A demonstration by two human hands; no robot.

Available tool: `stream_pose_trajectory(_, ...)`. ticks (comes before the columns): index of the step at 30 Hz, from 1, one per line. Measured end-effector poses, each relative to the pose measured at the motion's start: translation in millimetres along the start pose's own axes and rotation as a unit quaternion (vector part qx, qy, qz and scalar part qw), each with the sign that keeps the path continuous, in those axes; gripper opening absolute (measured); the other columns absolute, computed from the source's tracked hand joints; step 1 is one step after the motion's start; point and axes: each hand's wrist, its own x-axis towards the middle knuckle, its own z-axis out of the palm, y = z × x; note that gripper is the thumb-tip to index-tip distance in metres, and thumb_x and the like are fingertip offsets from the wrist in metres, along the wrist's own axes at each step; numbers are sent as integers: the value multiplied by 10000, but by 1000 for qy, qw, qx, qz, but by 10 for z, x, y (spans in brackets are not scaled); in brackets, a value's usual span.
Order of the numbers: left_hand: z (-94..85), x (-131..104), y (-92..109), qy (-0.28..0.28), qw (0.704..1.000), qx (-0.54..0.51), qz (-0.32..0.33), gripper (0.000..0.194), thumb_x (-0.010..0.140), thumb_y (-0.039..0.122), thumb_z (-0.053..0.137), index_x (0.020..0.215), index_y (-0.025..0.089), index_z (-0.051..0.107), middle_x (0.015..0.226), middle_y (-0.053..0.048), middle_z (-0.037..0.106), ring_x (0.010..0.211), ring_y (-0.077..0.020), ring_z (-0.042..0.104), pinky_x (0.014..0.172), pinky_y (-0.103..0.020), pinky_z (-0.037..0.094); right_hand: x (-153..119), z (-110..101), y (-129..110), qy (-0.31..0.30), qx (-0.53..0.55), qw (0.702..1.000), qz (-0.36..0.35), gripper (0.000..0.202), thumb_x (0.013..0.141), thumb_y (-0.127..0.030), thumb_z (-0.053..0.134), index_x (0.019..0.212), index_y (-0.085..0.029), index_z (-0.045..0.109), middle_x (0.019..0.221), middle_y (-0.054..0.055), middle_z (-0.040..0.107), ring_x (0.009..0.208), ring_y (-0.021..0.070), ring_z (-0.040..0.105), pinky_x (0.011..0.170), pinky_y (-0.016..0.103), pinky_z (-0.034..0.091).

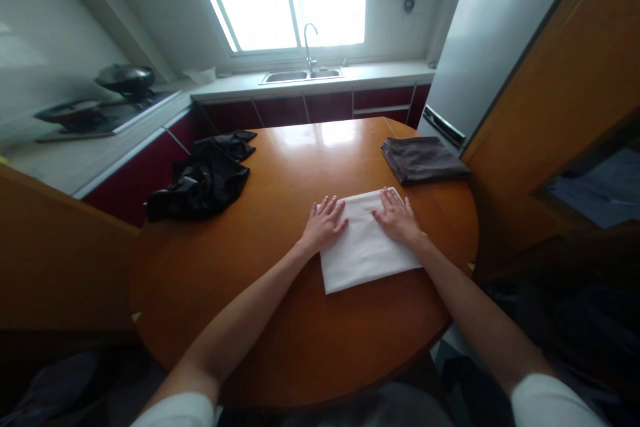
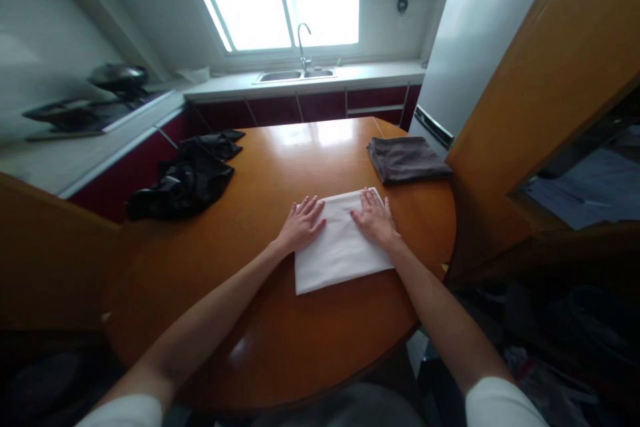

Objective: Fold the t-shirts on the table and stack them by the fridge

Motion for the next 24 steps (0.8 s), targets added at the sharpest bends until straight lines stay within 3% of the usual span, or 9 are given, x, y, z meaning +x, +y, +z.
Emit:
stream_pose_trajectory(3, 92, -4, -64, 6, 1000, -1, 1, 632, 1017, 532, 376, 1580, 248, 346, 1661, -98, 274, 1555, -312, 167, 1244, -582, 119, -19, -74, -86, 15, -14, 1000, 2, 711, 1023, -540, 294, 1604, -132, 268, 1683, 123, 181, 1559, 275, 124, 1236, 566, 85)
stream_pose_trajectory(7, 126, -16, -93, 17, 1000, -8, 9, 584, 1039, 488, 330, 1579, 263, 348, 1656, -83, 295, 1552, -301, 182, 1238, -591, 130, -64, -128, -331, 93, -40, 995, -27, 666, 1038, -460, 272, 1609, -117, 252, 1684, 138, 165, 1569, 266, 59, 1240, 539, 9)
stream_pose_trajectory(13, 141, -5, -112, 18, 1000, 4, 10, 547, 1055, 389, 282, 1581, 251, 348, 1659, -72, 288, 1550, -297, 190, 1233, -595, 149, -82, 33, -492, -16, -23, 996, -81, 670, 1040, -498, 273, 1604, -137, 277, 1684, 112, 165, 1566, 236, 97, 1249, 501, 33)
stream_pose_trajectory(16, 154, 2, -122, 19, 1000, 11, 10, 550, 1049, 376, 302, 1585, 257, 341, 1661, -66, 281, 1549, -297, 195, 1234, -593, 143, -47, 42, -384, -15, -24, 997, -68, 684, 1045, -530, 244, 1607, -141, 268, 1683, 110, 170, 1566, 225, 97, 1250, 499, 26)
stream_pose_trajectory(20, 160, 10, -126, 20, 1000, 6, 5, 552, 1044, 380, 322, 1583, 267, 347, 1660, -55, 286, 1550, -288, 194, 1241, -579, 141, 27, -33, -66, 7, -16, 1000, 16, 661, 1049, -533, 261, 1604, -175, 282, 1681, 117, 183, 1564, 262, 104, 1228, 589, 26)
stream_pose_trajectory(22, 162, 10, -125, 26, 1000, -3, 4, 547, 1038, 373, 340, 1575, 271, 364, 1654, -53, 302, 1549, -286, 201, 1244, -575, 136, 59, -81, 134, 31, 25, 997, 70, 651, 1046, -515, 296, 1586, -153, 323, 1667, 148, 224, 1553, 292, 159, 1219, 607, 88)
stream_pose_trajectory(24, 171, 11, -131, 34, 999, -23, 6, 539, 1031, 362, 361, 1559, 264, 396, 1645, -61, 324, 1546, -290, 210, 1244, -580, 124, 72, -135, 323, 86, 94, 985, 115, 621, 1041, -463, 318, 1526, -92, 430, 1612, 200, 345, 1507, 299, 296, 1212, 529, 217)
